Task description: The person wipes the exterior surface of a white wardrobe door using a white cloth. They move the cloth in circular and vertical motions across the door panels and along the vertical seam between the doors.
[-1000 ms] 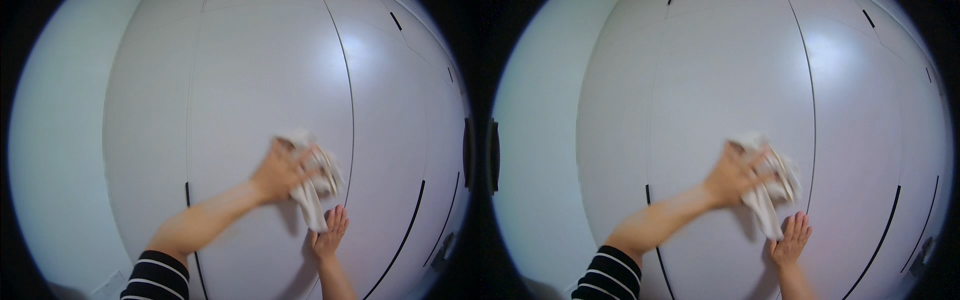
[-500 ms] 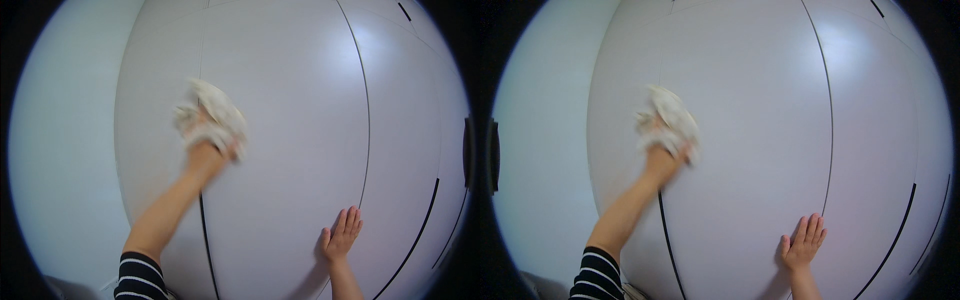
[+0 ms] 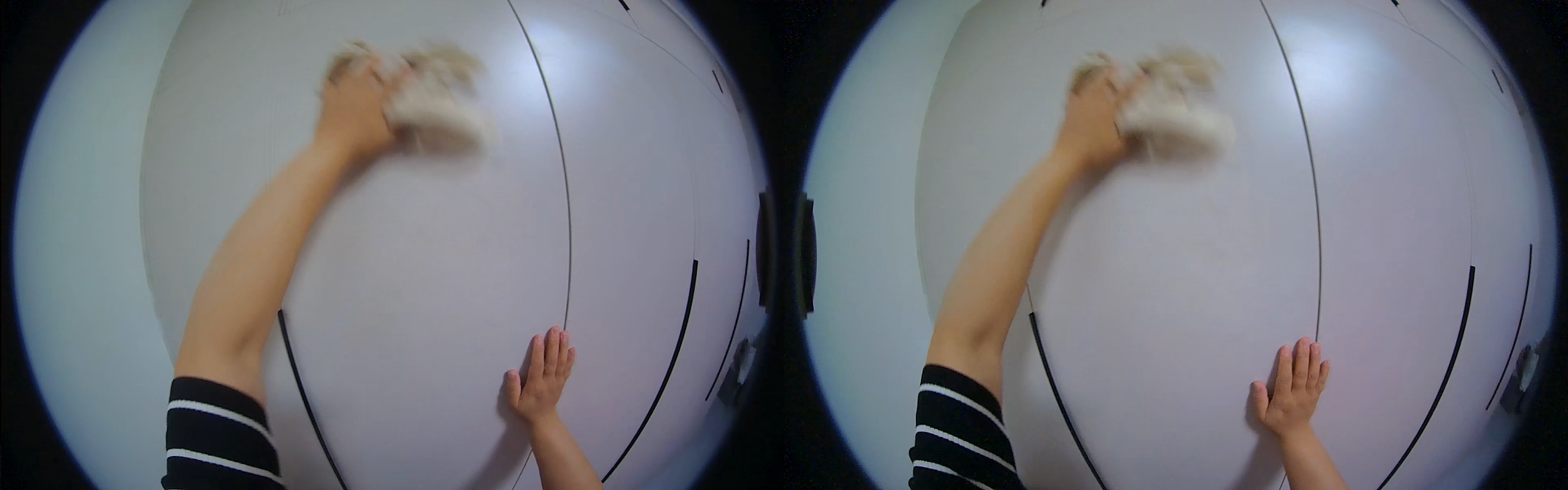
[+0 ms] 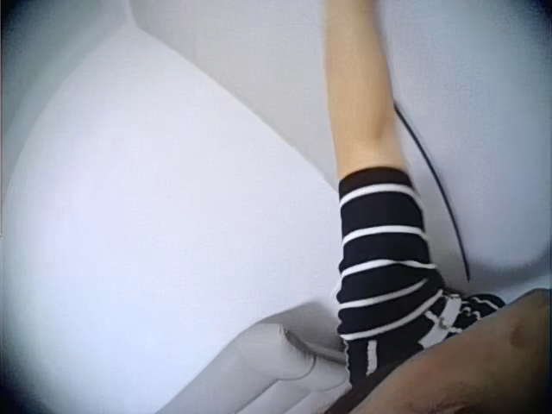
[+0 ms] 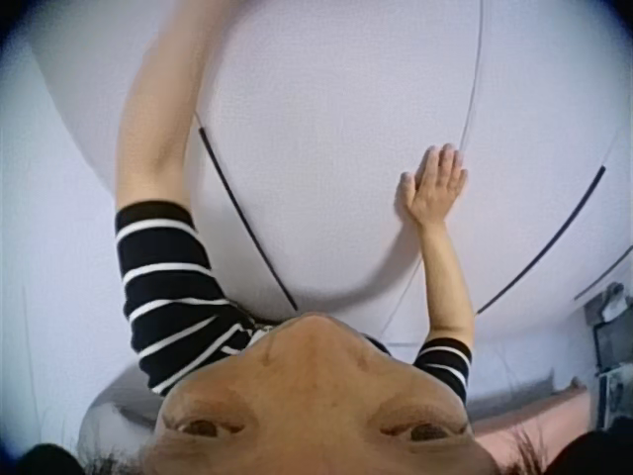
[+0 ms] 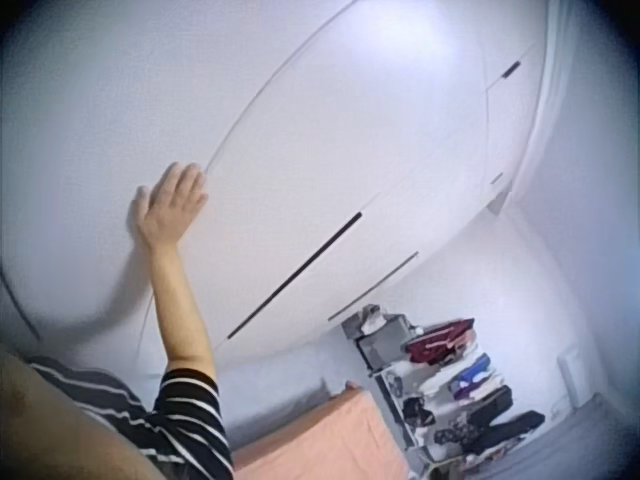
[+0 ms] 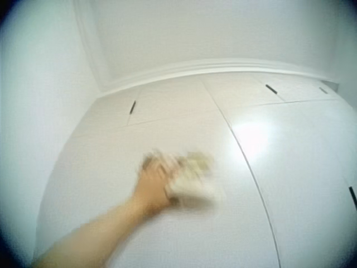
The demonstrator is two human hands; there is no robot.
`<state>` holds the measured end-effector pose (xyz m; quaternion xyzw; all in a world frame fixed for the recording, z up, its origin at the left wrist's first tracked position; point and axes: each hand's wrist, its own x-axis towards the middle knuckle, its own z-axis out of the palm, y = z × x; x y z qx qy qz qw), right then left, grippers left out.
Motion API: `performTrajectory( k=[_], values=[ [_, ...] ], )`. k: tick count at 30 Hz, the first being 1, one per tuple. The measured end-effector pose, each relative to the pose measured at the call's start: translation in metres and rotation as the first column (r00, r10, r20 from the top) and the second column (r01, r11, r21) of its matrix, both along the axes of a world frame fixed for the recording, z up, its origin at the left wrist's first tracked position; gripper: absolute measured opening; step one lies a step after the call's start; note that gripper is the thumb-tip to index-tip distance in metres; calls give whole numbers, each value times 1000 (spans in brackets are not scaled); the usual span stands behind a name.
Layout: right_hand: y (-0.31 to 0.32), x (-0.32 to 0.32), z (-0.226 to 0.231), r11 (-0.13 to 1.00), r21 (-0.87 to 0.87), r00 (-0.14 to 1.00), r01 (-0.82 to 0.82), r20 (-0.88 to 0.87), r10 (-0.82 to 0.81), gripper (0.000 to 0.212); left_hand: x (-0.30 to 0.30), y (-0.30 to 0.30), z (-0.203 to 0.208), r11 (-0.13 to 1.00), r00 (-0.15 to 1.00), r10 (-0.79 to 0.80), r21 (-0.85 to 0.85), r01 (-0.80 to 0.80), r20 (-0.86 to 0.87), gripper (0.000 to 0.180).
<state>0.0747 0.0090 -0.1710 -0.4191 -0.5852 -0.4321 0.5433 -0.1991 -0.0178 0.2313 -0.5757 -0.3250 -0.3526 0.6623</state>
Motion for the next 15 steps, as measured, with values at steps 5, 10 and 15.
performTrajectory(
  k=[5,10,15],
  values=[
    [3,-19,4,996,41,996,-82,-21,83,63,25,-27,68,986,635,-117,10,169,763,69],
    [-1,-3,1,992,71,994,-104,-27,106,61,65,10,-86,991,991,-133,5,133,20,66],
    [16,-2,-20,920,223,941,-323,-30,338,59,33,-10,-266,855,635,-405,-519,7,-657,52]
  ],
)
